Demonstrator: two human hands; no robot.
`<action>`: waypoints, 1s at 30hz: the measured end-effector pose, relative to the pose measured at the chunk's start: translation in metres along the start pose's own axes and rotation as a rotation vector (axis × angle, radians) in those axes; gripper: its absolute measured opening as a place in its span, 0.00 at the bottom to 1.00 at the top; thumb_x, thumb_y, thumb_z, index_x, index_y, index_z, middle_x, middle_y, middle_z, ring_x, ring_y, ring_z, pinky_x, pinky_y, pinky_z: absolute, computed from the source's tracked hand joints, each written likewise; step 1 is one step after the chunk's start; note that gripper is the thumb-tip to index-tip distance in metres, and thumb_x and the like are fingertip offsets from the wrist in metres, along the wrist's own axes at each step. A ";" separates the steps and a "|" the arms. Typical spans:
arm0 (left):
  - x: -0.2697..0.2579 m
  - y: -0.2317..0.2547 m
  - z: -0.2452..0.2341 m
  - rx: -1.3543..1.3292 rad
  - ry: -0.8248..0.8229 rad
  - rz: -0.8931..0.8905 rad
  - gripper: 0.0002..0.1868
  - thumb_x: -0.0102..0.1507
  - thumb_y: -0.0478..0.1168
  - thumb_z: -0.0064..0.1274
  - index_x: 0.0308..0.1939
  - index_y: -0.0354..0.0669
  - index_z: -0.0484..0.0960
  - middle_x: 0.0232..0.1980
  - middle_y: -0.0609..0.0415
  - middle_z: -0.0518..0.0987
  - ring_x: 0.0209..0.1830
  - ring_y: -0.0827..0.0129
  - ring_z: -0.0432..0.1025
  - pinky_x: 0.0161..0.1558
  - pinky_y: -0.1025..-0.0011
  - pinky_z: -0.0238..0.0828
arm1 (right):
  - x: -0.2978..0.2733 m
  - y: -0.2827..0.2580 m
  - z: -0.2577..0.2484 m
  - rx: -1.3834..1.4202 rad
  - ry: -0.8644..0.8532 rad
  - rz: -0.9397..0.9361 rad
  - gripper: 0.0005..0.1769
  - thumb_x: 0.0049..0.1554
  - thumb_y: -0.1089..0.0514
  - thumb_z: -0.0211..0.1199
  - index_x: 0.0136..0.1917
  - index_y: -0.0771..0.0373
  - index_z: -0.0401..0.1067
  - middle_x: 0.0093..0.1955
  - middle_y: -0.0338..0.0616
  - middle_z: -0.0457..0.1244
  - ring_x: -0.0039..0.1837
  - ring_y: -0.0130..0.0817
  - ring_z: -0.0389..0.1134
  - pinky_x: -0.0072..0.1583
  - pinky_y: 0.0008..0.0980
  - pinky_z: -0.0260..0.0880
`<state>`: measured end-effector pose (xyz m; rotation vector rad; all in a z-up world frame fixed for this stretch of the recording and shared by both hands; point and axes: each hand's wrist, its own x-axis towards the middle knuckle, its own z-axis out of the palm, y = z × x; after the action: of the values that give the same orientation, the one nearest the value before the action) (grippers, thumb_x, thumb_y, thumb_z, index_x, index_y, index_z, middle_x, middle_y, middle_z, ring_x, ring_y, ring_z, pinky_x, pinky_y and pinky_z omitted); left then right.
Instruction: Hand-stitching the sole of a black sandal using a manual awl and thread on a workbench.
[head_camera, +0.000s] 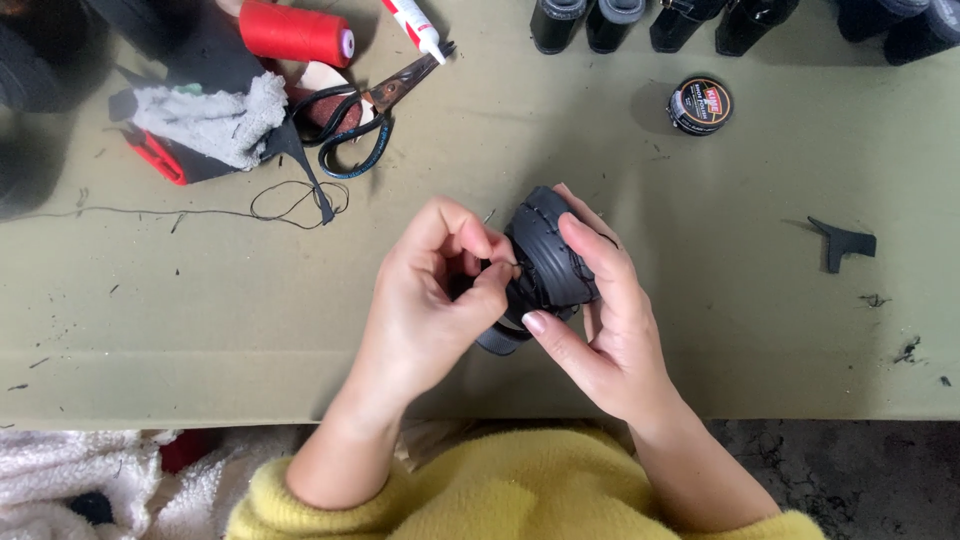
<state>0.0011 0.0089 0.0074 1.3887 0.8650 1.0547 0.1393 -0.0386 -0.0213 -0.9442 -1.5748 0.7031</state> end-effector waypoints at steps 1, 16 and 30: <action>0.002 -0.003 -0.002 -0.154 -0.088 -0.028 0.11 0.51 0.26 0.40 0.25 0.47 0.59 0.26 0.60 0.67 0.21 0.82 0.54 0.24 0.85 0.51 | 0.000 -0.001 0.000 0.002 -0.004 0.004 0.29 0.50 0.65 0.52 0.62 0.61 0.45 0.67 0.57 0.41 0.72 0.46 0.39 0.69 0.38 0.44; 0.017 0.000 -0.031 -0.665 -0.331 -0.061 0.12 0.45 0.22 0.33 0.24 0.44 0.60 0.22 0.56 0.64 0.23 0.74 0.56 0.27 0.80 0.51 | 0.002 0.001 -0.003 0.102 0.018 0.041 0.26 0.51 0.61 0.50 0.62 0.59 0.47 0.67 0.58 0.41 0.72 0.45 0.40 0.68 0.38 0.46; -0.045 -0.007 -0.159 -1.034 -0.171 0.056 0.14 0.54 0.33 0.38 0.44 0.39 0.66 0.29 0.56 0.68 0.39 0.62 0.59 0.55 0.60 0.48 | 0.005 0.023 -0.022 0.107 0.188 0.121 0.29 0.50 0.61 0.49 0.63 0.64 0.43 0.63 0.50 0.45 0.64 0.36 0.49 0.66 0.33 0.49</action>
<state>-0.1630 0.0208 -0.0099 0.5996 0.0757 1.1513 0.1648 -0.0234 -0.0339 -1.0020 -1.3116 0.7532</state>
